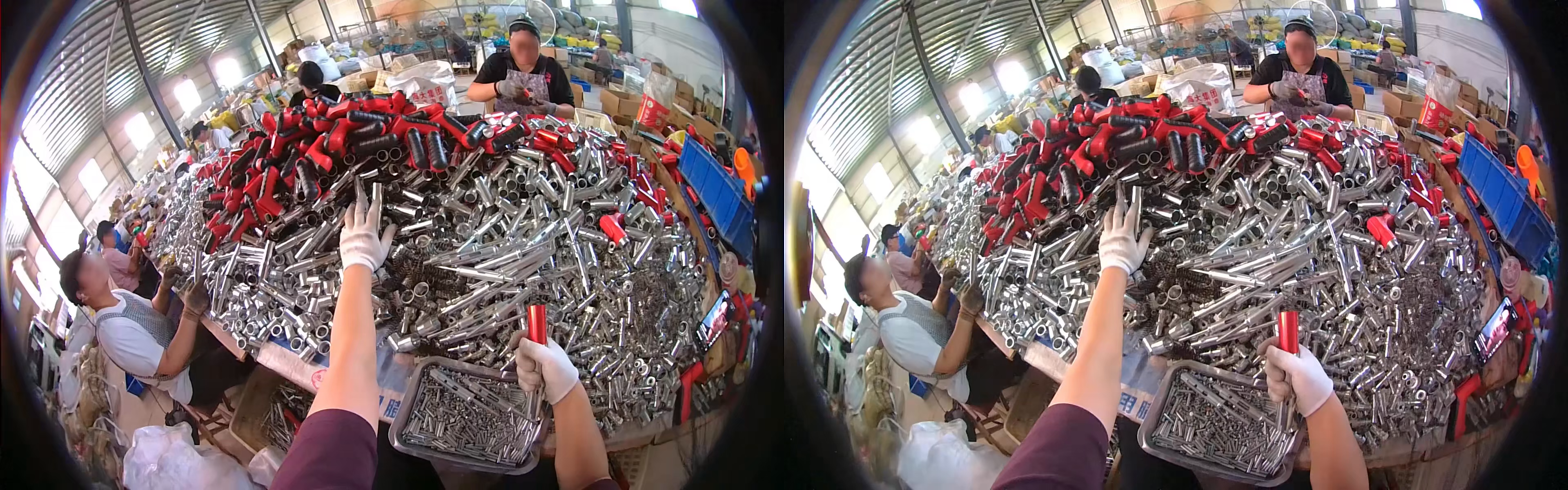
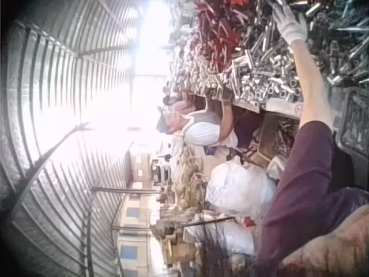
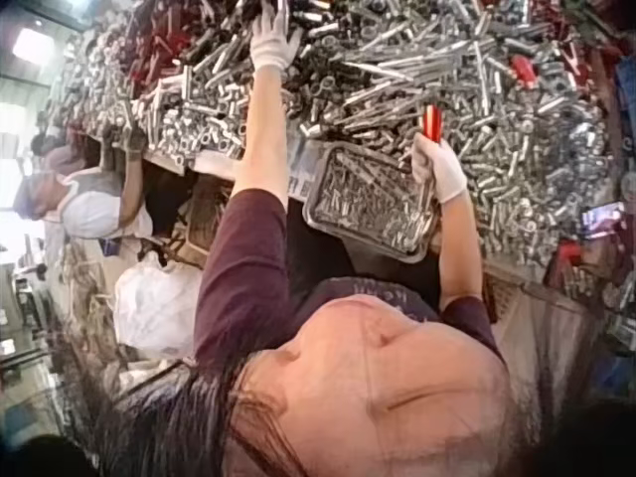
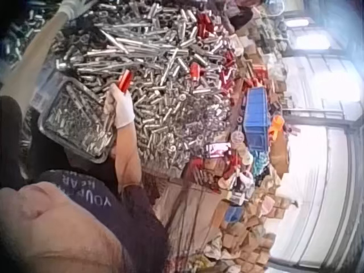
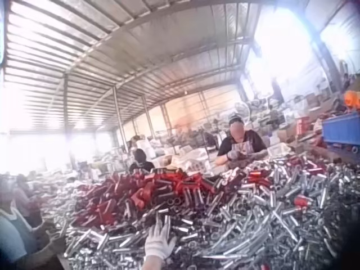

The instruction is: Sorting and inspecting metal hardware components at a manufacturing facility.

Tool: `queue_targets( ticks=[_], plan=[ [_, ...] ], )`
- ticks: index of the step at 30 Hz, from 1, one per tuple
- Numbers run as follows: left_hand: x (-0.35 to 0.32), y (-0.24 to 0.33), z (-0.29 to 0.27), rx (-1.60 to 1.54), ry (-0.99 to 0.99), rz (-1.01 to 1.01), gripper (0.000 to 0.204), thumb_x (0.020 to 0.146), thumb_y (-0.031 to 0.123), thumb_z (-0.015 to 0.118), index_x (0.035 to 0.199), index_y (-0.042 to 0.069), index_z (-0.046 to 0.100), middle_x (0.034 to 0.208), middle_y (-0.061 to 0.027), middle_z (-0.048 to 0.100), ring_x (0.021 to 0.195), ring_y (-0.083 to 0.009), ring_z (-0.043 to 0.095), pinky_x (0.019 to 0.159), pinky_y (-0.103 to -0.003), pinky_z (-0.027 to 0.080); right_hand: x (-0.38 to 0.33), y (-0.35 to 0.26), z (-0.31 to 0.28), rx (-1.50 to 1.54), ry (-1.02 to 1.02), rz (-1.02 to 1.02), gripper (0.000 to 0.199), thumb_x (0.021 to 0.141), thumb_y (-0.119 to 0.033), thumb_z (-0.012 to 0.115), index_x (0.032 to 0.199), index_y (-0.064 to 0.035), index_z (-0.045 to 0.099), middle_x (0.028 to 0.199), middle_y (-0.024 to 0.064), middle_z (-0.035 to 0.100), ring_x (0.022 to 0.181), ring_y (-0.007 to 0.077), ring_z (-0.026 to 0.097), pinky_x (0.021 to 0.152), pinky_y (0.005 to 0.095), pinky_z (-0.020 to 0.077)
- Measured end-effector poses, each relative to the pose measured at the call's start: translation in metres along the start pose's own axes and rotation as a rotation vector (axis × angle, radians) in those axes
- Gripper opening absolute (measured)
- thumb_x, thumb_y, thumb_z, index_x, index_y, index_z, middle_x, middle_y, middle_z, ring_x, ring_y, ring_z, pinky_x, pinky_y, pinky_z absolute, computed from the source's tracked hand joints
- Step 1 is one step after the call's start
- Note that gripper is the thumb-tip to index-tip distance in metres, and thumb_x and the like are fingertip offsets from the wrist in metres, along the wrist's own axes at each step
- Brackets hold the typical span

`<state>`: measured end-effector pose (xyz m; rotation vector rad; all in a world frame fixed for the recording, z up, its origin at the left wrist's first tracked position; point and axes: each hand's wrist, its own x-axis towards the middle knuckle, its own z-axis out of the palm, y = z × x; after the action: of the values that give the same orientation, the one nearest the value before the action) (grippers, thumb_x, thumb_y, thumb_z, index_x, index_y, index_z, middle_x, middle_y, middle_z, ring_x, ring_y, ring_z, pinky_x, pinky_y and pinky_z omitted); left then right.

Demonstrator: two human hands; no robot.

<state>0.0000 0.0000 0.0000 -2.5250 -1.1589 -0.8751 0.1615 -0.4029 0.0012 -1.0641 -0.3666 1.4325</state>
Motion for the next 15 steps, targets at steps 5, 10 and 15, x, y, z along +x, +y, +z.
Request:
queue_targets(
  ticks=[5,10,15],
  plan=[
    [-0.007,-0.009,-0.013,0.048,0.022,-0.062,0.076,0.086,0.050,0.064,0.149,0.017,0.037,0.155,-0.0126,0.036,0.139,-0.0421,0.033,0.112,-0.049,0.034,0.007,0.006,0.009,0.035,-0.029,-0.069,0.020,0.096,-0.022,0.059,0.106,-0.0051,0.054,0.062,-0.0020,0.043,0.044,0.0087,0.038,0.043,0.0273,0.0320],
    [-0.022,-0.004,-0.021,-0.011,-0.202,-0.150,0.075,0.091,0.057,0.049,0.154,0.021,0.027,0.161,-0.0093,0.025,0.141,-0.0401,0.033,0.118,-0.050,0.023,0.000,0.001,0.013,0.031,-0.012,-0.065,0.014,0.098,-0.020,0.054,0.104,-0.0071,0.054,0.061,-0.0022,0.041,0.043,0.0082,0.035,0.041,0.0272,0.0273],
    [-0.059,0.018,-0.031,0.048,-0.267,-0.163,0.065,0.098,0.050,0.041,0.154,0.017,0.031,0.163,-0.0120,0.018,0.150,-0.0338,0.016,0.122,-0.045,0.011,-0.001,0.006,-0.003,0.048,-0.062,-0.066,0.016,0.095,-0.024,0.062,0.098,-0.0097,0.054,0.061,-0.0056,0.041,0.044,0.0071,0.036,0.044,0.0260,0.0303]
  ],
)
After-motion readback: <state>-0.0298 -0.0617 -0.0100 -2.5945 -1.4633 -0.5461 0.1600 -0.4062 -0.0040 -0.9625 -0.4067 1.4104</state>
